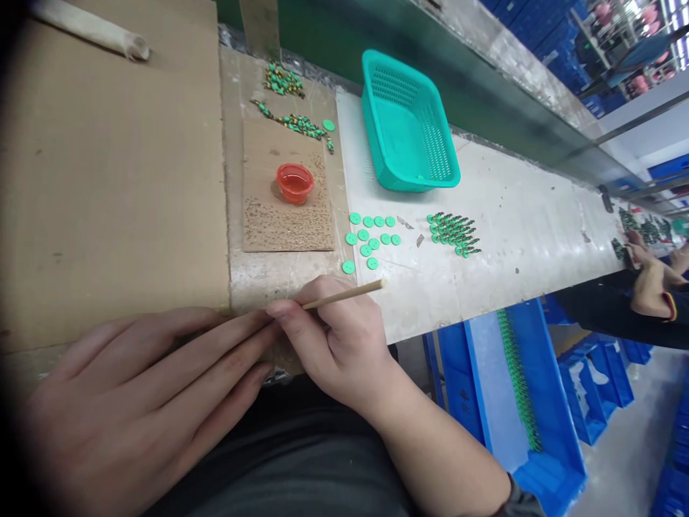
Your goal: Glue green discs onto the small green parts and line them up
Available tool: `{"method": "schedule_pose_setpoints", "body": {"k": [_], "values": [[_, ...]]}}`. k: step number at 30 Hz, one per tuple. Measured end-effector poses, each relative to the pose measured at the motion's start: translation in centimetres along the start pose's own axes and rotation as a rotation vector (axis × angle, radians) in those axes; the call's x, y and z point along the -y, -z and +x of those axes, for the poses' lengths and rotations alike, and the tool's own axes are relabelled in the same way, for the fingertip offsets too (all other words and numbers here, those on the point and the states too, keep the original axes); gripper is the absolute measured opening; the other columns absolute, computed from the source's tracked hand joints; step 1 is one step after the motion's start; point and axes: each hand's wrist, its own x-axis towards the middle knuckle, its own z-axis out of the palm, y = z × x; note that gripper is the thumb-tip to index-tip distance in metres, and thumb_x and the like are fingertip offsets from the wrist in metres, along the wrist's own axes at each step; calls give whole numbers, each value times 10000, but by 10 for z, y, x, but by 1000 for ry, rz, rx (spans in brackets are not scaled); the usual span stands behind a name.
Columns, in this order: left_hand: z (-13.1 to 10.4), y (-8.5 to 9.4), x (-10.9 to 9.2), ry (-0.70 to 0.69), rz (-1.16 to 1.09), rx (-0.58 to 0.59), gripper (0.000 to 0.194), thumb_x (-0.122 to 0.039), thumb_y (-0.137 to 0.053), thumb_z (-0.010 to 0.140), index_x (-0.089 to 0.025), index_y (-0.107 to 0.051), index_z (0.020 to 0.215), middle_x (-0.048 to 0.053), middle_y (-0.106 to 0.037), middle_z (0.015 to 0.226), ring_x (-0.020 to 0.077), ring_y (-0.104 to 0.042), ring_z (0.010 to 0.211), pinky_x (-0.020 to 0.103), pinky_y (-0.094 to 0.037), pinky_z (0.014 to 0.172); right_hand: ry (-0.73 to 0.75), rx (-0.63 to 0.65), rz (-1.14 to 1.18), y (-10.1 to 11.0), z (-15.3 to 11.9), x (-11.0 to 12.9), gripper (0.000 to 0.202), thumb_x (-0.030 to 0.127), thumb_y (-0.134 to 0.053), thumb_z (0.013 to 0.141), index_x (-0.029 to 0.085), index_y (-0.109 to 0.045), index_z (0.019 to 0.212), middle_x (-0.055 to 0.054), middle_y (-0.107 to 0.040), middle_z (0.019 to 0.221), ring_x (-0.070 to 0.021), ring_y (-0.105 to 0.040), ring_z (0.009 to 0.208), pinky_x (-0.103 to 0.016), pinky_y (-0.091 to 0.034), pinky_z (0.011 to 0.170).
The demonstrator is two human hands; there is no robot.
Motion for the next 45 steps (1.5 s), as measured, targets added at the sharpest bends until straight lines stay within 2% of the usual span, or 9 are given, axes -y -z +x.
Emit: {"method": "schedule_pose_setpoints", "body": {"k": [9, 14, 19, 24, 30, 33, 40, 42, 45], "values": [[3, 1, 1, -36, 38, -4, 529, -326, -658, 1151, -256, -679, 1675, 36, -825, 1528, 372, -787, 1200, 578, -571, 990, -27, -22, -10, 0, -2, -1, 208, 250, -738, 1170, 272, -670, 974, 35, -721, 841, -155, -714, 767, -339, -579, 748], [16, 7, -2, -58, 49, -12, 412, -246, -628, 1158, -187, -743, 1549, 46, -848, 1471, 354, -750, 1164, 551, -519, 939, -58, -203, 130, 0, -8, -2, 205, 334, -731, 1191, 278, -695, 997, 47, -697, 798, -145, -680, 700, -318, -573, 690], [28, 14, -4, -85, 72, -11, 296, -204, -619, 1163, -161, -787, 1403, 54, -875, 1372, 326, -721, 1130, 522, -506, 952, -40, -322, 99, 20, -18, 3, 193, 308, -615, 1241, 276, -779, 1145, 52, -721, 748, -130, -682, 626, -286, -581, 643], [34, 19, -5, -80, 61, -14, 298, -255, -592, 1191, -185, -782, 1409, 52, -884, 1331, 299, -722, 1103, 479, -504, 950, 77, 32, -115, 27, -17, -3, 156, 142, -691, 1134, 265, -772, 1186, -71, -903, 1189, -235, -854, 1106, -418, -699, 1017], [35, 20, -4, -29, 14, -23, 354, -262, -669, 1153, -249, -772, 1491, 57, -888, 1326, 277, -745, 1072, 454, -537, 953, 171, 267, -199, 15, 10, -12, 229, 67, -627, 1084, 254, -741, 1154, -64, -889, 1142, -245, -781, 1068, -426, -663, 1008], [35, 24, -8, 26, -26, -1, 319, -277, -663, 1152, -261, -789, 1445, 82, -872, 1313, 290, -754, 1118, 469, -565, 975, 195, 278, -230, 16, 9, -10, 211, 56, -647, 1054, 251, -711, 1106, -49, -856, 1077, -244, -769, 1029, -395, -645, 957], [34, 39, -29, 155, 45, 83, 302, -292, -724, 1113, -296, -797, 1406, 63, -861, 1250, 257, -794, 1120, 438, -627, 948, 209, 32, -290, 6, -19, -2, 179, 100, -651, 1115, 255, -608, 1036, -28, -698, 916, -241, -700, 852, -364, -576, 788], [30, 49, -20, 243, 39, 79, 238, -308, -676, 1135, -298, -812, 1330, 38, -873, 1178, 217, -809, 1063, 389, -641, 936, 192, -24, -312, 4, -23, -1, 167, 126, -671, 1126, 258, -610, 1045, -20, -693, 905, -238, -712, 834, -355, -572, 761], [18, 72, 21, 515, 108, 6, 273, -315, -563, 1169, -245, -814, 1091, 44, -853, 1023, 196, -807, 938, 354, -658, 893, 160, -42, -255, 6, -25, 0, 143, 161, -696, 1125, 259, -624, 1049, -18, -717, 902, -236, -744, 820, -355, -589, 742]]}}
